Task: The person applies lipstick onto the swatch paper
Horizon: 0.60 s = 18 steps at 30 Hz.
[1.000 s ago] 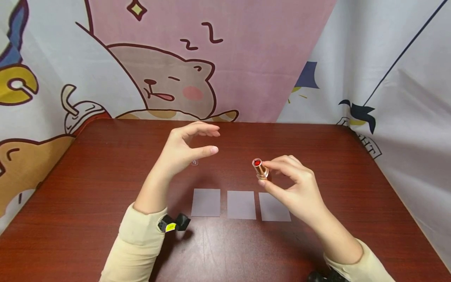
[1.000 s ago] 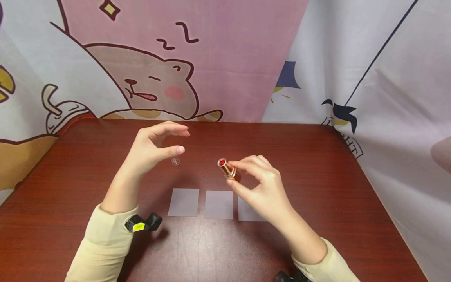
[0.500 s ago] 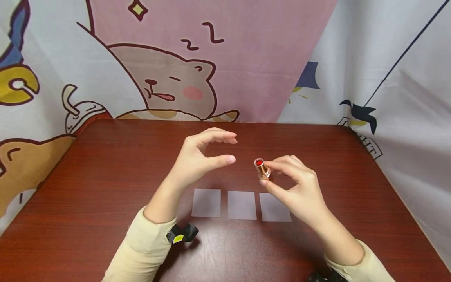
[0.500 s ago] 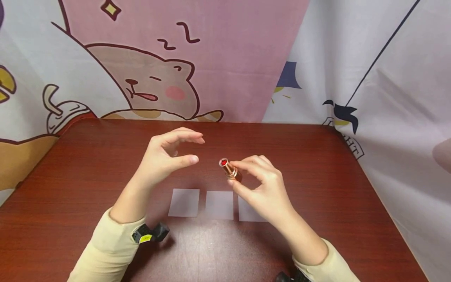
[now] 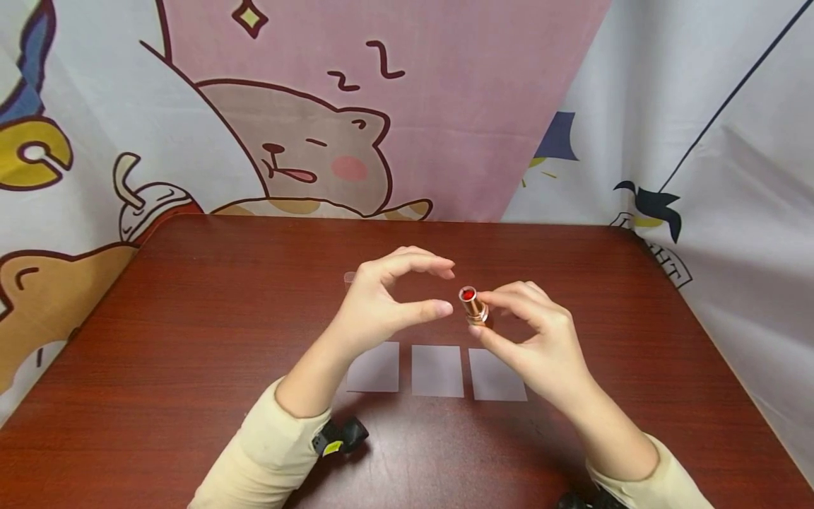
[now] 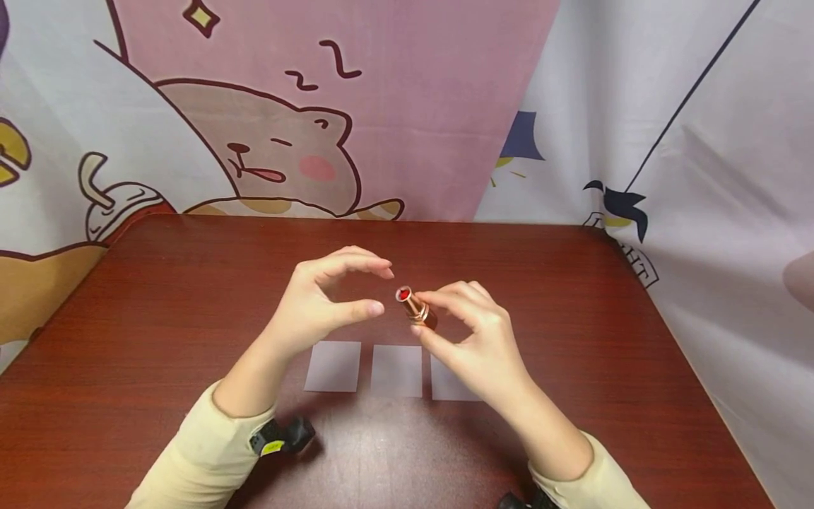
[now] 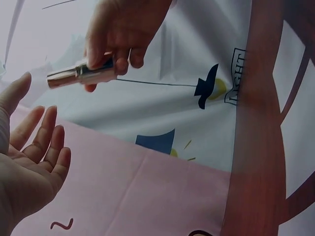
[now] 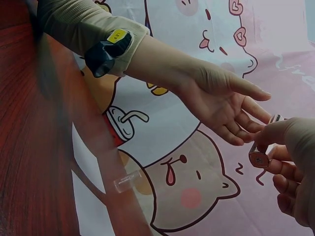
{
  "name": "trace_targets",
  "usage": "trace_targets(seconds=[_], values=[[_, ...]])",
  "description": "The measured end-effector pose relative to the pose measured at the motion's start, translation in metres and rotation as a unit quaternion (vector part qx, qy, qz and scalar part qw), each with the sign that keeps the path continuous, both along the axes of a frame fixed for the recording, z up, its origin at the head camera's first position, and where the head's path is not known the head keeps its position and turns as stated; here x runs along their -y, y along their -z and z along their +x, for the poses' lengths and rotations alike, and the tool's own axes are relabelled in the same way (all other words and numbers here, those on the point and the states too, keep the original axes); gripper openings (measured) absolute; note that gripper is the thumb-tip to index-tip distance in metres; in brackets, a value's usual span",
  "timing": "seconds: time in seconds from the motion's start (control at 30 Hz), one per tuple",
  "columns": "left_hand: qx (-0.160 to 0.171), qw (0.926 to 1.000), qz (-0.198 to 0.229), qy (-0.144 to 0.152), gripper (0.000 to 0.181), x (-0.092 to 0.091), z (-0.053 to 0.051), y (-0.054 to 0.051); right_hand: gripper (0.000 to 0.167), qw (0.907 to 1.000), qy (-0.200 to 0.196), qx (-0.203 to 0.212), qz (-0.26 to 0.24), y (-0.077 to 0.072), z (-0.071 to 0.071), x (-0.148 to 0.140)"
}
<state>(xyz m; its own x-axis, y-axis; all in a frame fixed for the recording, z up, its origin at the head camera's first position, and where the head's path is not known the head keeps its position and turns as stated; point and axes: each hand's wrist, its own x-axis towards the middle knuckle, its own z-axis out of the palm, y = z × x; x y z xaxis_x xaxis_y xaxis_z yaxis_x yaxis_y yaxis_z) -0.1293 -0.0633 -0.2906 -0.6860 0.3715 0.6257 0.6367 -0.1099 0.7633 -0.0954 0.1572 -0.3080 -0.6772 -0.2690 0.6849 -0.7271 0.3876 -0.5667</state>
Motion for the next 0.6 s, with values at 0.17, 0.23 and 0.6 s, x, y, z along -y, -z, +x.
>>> trace_targets(seconds=[0.17, 0.23, 0.6], values=[[0.006, 1.0, -0.006, -0.001, 0.039, -0.006, 0.003, 0.003, 0.039, 1.0, -0.001, -0.001, 0.0, 0.0, 0.0, 0.0], [0.012, 0.9999, -0.008, -0.001, 0.038, -0.008, 0.004, 0.004, 0.039, 1.0, -0.002, -0.001, 0.0, 0.0, 0.001, 0.0], [0.015, 0.9998, -0.008, -0.006, 0.033, -0.016, 0.007, 0.009, 0.039, 1.0, -0.004, 0.001, 0.003, 0.0, 0.002, 0.001]])
